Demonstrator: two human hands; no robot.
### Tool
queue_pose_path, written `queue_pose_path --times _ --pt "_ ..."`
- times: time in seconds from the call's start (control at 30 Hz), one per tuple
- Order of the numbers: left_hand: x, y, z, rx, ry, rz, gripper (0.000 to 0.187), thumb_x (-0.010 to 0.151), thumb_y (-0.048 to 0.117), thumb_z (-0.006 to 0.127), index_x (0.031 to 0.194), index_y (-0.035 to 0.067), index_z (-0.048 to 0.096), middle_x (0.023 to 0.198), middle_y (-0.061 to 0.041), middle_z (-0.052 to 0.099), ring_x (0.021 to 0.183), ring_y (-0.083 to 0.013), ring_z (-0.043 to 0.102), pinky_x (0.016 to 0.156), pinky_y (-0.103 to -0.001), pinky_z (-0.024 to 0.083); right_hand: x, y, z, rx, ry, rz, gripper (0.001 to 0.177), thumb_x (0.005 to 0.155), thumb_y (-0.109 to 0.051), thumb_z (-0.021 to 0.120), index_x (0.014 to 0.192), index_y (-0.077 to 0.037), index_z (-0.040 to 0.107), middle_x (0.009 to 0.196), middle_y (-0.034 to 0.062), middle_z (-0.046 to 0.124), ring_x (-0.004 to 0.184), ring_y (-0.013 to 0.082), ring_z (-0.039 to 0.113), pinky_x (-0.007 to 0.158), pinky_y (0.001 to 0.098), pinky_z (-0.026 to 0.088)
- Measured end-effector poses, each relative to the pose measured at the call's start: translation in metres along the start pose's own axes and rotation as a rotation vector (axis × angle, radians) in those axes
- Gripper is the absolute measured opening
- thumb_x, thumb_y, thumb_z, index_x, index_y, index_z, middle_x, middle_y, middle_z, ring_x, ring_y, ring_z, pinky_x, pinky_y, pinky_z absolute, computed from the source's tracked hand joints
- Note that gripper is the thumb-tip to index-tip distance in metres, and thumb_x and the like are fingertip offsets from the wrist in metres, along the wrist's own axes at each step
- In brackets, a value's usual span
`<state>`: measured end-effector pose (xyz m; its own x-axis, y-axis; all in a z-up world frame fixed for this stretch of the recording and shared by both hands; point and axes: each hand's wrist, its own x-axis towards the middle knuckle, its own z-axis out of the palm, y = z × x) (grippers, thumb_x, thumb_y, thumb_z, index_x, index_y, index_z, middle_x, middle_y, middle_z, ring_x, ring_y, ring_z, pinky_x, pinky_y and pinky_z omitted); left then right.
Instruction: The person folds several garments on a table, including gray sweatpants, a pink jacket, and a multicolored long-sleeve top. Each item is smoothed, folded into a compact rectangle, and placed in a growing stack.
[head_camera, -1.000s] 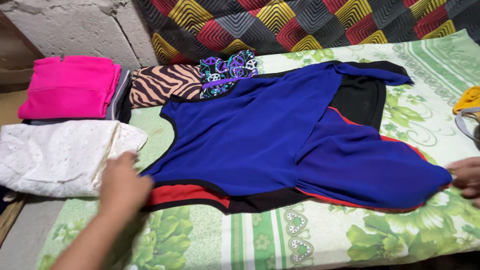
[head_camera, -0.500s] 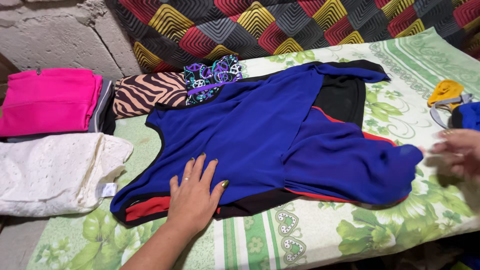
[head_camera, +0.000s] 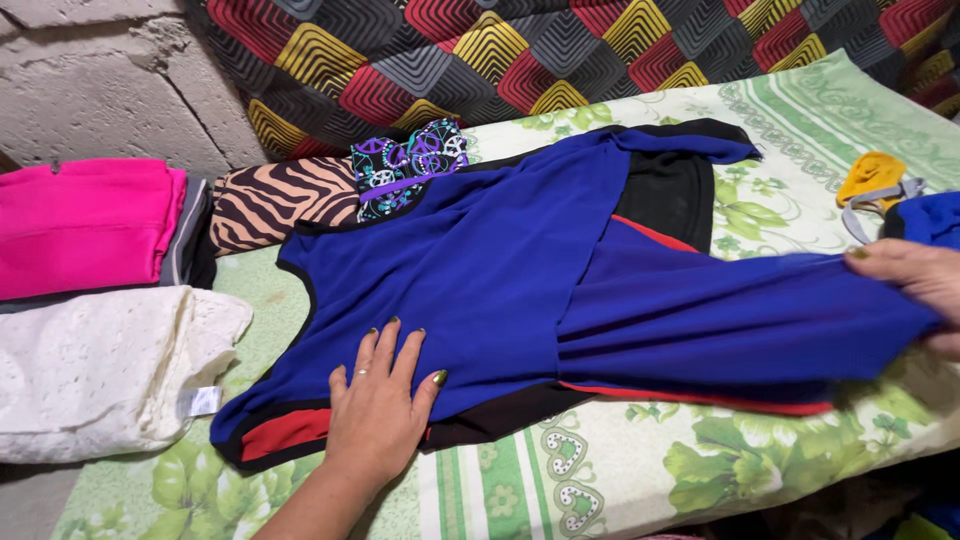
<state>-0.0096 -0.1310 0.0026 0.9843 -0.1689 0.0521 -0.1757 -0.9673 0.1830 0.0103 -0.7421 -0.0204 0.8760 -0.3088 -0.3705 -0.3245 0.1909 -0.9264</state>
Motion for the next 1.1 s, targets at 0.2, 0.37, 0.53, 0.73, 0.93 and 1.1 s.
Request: queue_pose_path --times 0.2,0.37,0.53,0.73,0.93,1.1 --pt "-0.002 -0.002 -0.001 0.018 -0.029 0.002 0.068 0.096 0.054 0.047 0.156 0.024 0.039 0.167 -0.008 0.026 0.149 -0.0292 0.02 0.112 -0.062 0.024 0.037 0.016 -0.043 0.116 0.059 0.014 0.026 0.098 -0.013 0.064 0.118 0.003 0.061 0.108 0.0166 0.07 0.093 0.0249 0.067 0.079 0.0436 0.055" --pt "-0.003 -0.002 -0.006 -0.004 -0.012 0.012 0.067 0.096 0.052 0.049 0.155 0.022 0.039 0.167 -0.008 0.026 0.149 -0.0296 0.021 0.111 -0.064 0.024 0.033 0.044 -0.056 -0.057 0.124 0.047 0.028 0.097 -0.013 0.066 0.119 0.004 0.062 0.109 0.0196 0.071 0.093 0.0277 0.068 0.08 0.0457 0.055" --pt "-0.026 0.014 -0.012 -0.154 0.259 -0.109 0.044 0.089 0.043 0.066 0.119 0.011 0.061 0.126 -0.011 0.055 0.123 -0.0309 0.05 0.098 -0.053 0.041 0.0 0.068 -0.056 -0.271 0.099 0.143 0.029 0.097 -0.012 0.068 0.12 0.004 0.063 0.11 0.0226 0.072 0.094 0.0304 0.069 0.082 0.0479 0.055" --pt "-0.025 0.031 -0.007 -0.388 0.114 -0.291 0.027 0.078 0.037 0.078 0.085 0.011 0.073 0.089 -0.009 0.062 0.088 -0.0309 0.063 0.078 -0.046 0.05 0.012 0.034 -0.072 -0.078 0.033 0.138 0.033 0.097 -0.017 0.066 0.123 0.002 0.062 0.116 0.0207 0.073 0.097 0.0282 0.072 0.086 0.0461 0.055" --pt "-0.012 0.03 -0.008 -0.406 0.063 -0.292 0.02 0.083 0.031 0.074 0.084 0.011 0.072 0.089 -0.007 0.064 0.084 -0.03 0.065 0.076 -0.046 0.052 0.047 0.002 -0.087 0.45 -0.03 0.179 0.052 0.102 -0.027 0.066 0.14 0.006 0.054 0.129 0.0119 0.07 0.099 0.01 0.072 0.09 0.0303 0.055" --pt "-0.022 0.033 -0.019 -0.416 -0.028 -0.393 0.032 0.079 0.036 0.079 0.094 0.01 0.069 0.089 -0.006 0.066 0.084 -0.0274 0.067 0.077 -0.042 0.053 0.004 0.036 -0.048 -0.307 0.232 0.089 0.041 0.099 -0.01 0.063 0.138 -0.004 0.053 0.112 0.0118 0.068 0.091 0.0244 0.066 0.073 0.0451 0.047"
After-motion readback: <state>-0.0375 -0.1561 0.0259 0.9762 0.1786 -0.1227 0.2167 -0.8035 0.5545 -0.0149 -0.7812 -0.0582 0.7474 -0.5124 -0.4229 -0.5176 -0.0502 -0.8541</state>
